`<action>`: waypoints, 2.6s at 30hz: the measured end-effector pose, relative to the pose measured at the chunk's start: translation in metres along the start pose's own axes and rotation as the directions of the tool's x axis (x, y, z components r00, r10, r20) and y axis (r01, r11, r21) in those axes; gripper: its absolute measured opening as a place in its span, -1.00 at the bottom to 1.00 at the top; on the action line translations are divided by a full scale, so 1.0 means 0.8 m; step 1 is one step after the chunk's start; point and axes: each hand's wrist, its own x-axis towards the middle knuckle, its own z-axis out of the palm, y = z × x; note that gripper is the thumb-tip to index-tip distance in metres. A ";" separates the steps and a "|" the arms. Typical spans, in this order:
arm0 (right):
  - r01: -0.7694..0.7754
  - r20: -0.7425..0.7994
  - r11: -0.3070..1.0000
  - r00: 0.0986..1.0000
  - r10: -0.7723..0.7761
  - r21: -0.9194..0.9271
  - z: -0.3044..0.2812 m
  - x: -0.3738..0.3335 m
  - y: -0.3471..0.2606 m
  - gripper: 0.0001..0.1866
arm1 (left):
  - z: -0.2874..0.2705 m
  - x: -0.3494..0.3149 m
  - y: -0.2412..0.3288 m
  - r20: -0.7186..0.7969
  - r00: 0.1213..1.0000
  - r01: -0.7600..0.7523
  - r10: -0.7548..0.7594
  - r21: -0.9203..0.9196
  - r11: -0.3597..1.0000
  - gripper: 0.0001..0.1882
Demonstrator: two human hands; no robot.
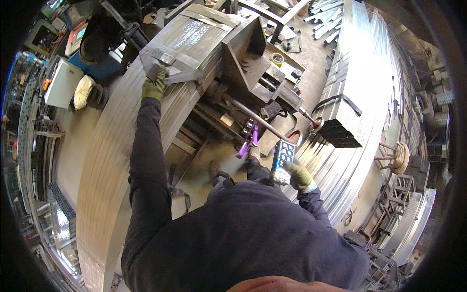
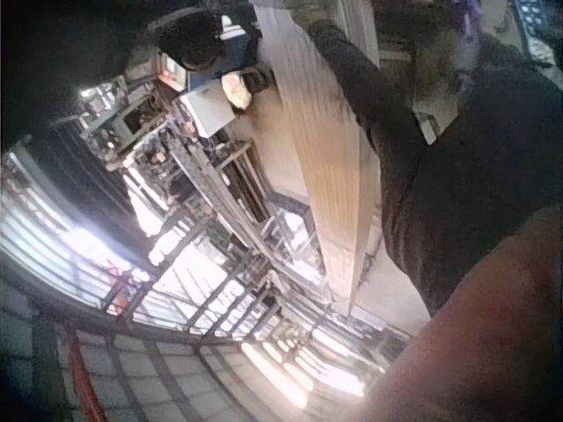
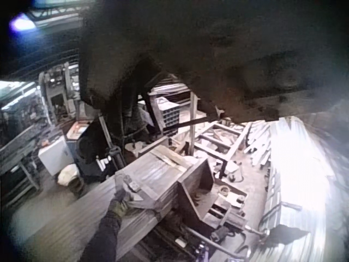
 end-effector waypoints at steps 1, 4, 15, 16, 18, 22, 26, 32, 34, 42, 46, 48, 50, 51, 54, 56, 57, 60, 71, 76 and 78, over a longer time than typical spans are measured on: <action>-0.044 0.040 0.998 0.998 0.042 0.049 0.004 0.009 0.002 -0.39 | -0.007 -0.007 0.002 0.107 0.992 -0.069 0.063 0.056 0.996 -0.62; -0.051 0.090 0.999 0.995 0.050 0.007 0.023 0.026 0.007 -0.37 | -0.007 -0.022 0.014 0.075 0.997 0.016 0.019 -0.438 0.899 -0.64; -0.056 0.074 0.998 0.996 0.057 -0.014 0.046 0.038 0.004 -0.36 | 0.011 0.014 0.032 -0.035 0.988 -0.151 0.148 -0.317 0.936 -0.77; -0.060 0.083 0.998 0.995 0.060 -0.007 0.048 0.040 0.005 -0.36 | 0.012 0.016 0.034 -0.056 0.988 -0.153 0.143 -0.291 0.944 -0.78; -0.066 0.139 0.998 0.988 0.063 0.018 0.050 0.045 0.002 -0.37 | 0.014 0.017 0.042 -0.094 0.951 -0.307 0.294 -0.225 0.925 -0.79; -0.094 0.139 0.996 0.986 0.093 -0.004 0.061 0.056 -0.005 -0.37 | 0.017 -0.002 0.074 -0.063 0.972 -0.235 0.227 -0.354 0.905 -0.80; -0.066 0.204 0.997 0.976 0.073 -0.040 0.080 0.064 -0.011 -0.33 | 0.015 -0.007 0.094 -0.068 0.973 -0.229 0.221 -0.145 0.963 -0.81; -0.034 0.162 0.999 0.986 0.039 -0.033 0.094 0.081 -0.011 -0.31 | 0.000 -0.007 0.037 0.052 0.988 -0.100 0.149 -0.521 0.848 -0.83; -0.048 0.182 0.994 0.981 0.066 -0.102 0.090 0.086 -0.010 -0.27 | -0.007 -0.017 0.010 0.126 0.992 0.057 0.032 -0.644 0.763 -0.81; -0.067 0.201 0.993 0.976 0.086 -0.098 0.089 0.080 0.007 -0.32 | 0.010 0.009 -0.015 0.395 0.881 0.407 -0.261 -0.913 -0.009 -0.69; -0.064 0.168 0.995 0.983 0.075 -0.070 0.090 0.065 0.005 -0.39 | 0.021 0.031 0.000 0.496 0.848 0.478 -0.187 -0.868 -0.133 -0.68; -0.055 0.174 0.997 0.983 0.065 -0.062 0.084 0.059 0.006 -0.38 | 0.030 0.036 0.006 0.464 0.859 0.446 -0.214 -0.885 -0.129 -0.68; -0.031 0.167 0.998 0.985 0.040 -0.059 0.075 0.055 0.008 -0.38 | 0.046 0.042 0.010 0.353 0.870 0.348 -0.344 -0.934 -0.078 -0.69; -0.029 0.164 0.996 0.986 0.042 -0.082 0.071 0.052 0.011 -0.41 | 0.050 0.044 0.009 0.354 0.867 0.340 -0.351 -0.935 -0.101 -0.70; -0.084 0.193 0.994 0.977 0.095 -0.063 0.056 0.046 0.011 -0.35 | 0.065 0.057 0.001 0.408 0.861 0.377 -0.304 -0.913 -0.159 -0.72; -0.081 0.180 0.994 0.979 0.092 -0.068 0.050 0.041 0.011 -0.38 | 0.067 0.065 -0.007 0.475 0.860 0.450 -0.189 -0.879 -0.159 -0.73; -0.076 0.177 0.995 0.980 0.087 -0.067 0.048 0.039 0.011 -0.39 | 0.068 0.068 -0.009 0.493 0.859 0.474 -0.142 -0.868 -0.148 -0.73; -0.060 0.148 0.996 0.987 0.068 -0.062 0.050 0.035 0.013 -0.42 | 0.063 0.063 -0.004 0.249 0.968 0.209 0.042 -0.882 0.423 -0.73; 0.005 0.181 0.976 0.983 0.036 -0.217 0.064 0.057 0.024 -0.44 | -0.123 -0.140 0.025 0.274 0.960 -0.259 0.059 0.786 0.562 0.06; -0.212 0.139 0.908 0.951 0.277 -0.362 0.092 0.112 0.039 -0.51 | -0.182 -0.230 0.017 0.154 0.978 -0.204 0.139 0.838 0.506 0.06; -0.135 0.272 0.896 0.924 0.268 -0.423 0.113 0.134 0.050 -0.57 | -0.178 -0.234 0.013 0.103 0.979 -0.175 0.178 0.873 0.456 -0.07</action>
